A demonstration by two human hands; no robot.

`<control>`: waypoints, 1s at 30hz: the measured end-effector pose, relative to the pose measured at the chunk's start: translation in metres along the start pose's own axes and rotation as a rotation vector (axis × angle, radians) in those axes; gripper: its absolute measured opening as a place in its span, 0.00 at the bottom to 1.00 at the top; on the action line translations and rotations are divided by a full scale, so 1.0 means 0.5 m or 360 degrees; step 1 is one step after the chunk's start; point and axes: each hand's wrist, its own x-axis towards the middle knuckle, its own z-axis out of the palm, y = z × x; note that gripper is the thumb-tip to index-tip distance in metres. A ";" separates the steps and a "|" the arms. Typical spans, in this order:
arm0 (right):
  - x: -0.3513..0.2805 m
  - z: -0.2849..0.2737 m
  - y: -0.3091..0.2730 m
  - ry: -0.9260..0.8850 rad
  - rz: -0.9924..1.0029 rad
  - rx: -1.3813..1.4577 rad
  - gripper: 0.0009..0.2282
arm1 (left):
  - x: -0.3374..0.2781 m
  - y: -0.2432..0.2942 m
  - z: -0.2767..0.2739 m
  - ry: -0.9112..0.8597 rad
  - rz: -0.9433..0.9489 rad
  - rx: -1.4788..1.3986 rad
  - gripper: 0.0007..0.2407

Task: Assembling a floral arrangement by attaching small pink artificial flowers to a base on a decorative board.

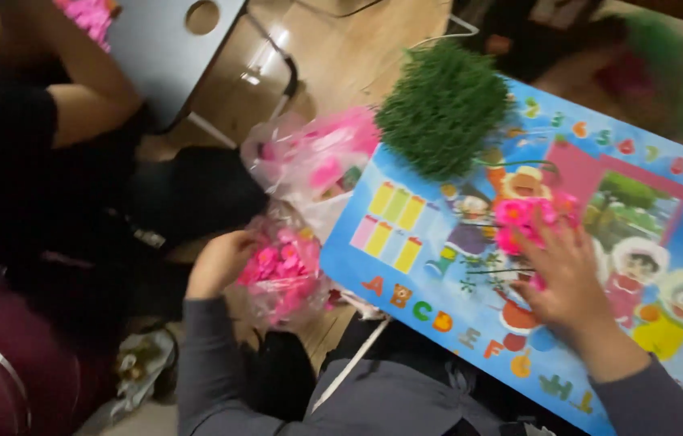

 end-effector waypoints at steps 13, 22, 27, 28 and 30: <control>0.014 -0.056 -0.059 0.0248 0.0145 0.0193 0.32 | 0.116 -0.265 0.408 0.0175 -0.0397 0.0193 0.31; 0.001 -0.030 -0.026 0.0148 0.0108 0.0081 0.35 | 0.054 -0.215 0.161 0.0348 -0.0592 -0.0950 0.11; -0.002 -0.012 -0.010 -0.0055 -0.0032 -0.0059 0.26 | 0.074 -0.281 0.147 0.0391 -0.0269 -0.2114 0.22; -0.003 -0.009 -0.006 -0.0051 -0.0027 -0.0062 0.26 | 0.076 -0.266 0.136 0.0385 -0.0264 -0.2114 0.22; -0.006 -0.006 0.004 -0.0121 -0.0002 -0.0104 0.23 | 0.080 -0.235 0.115 0.0304 -0.0175 -0.2395 0.19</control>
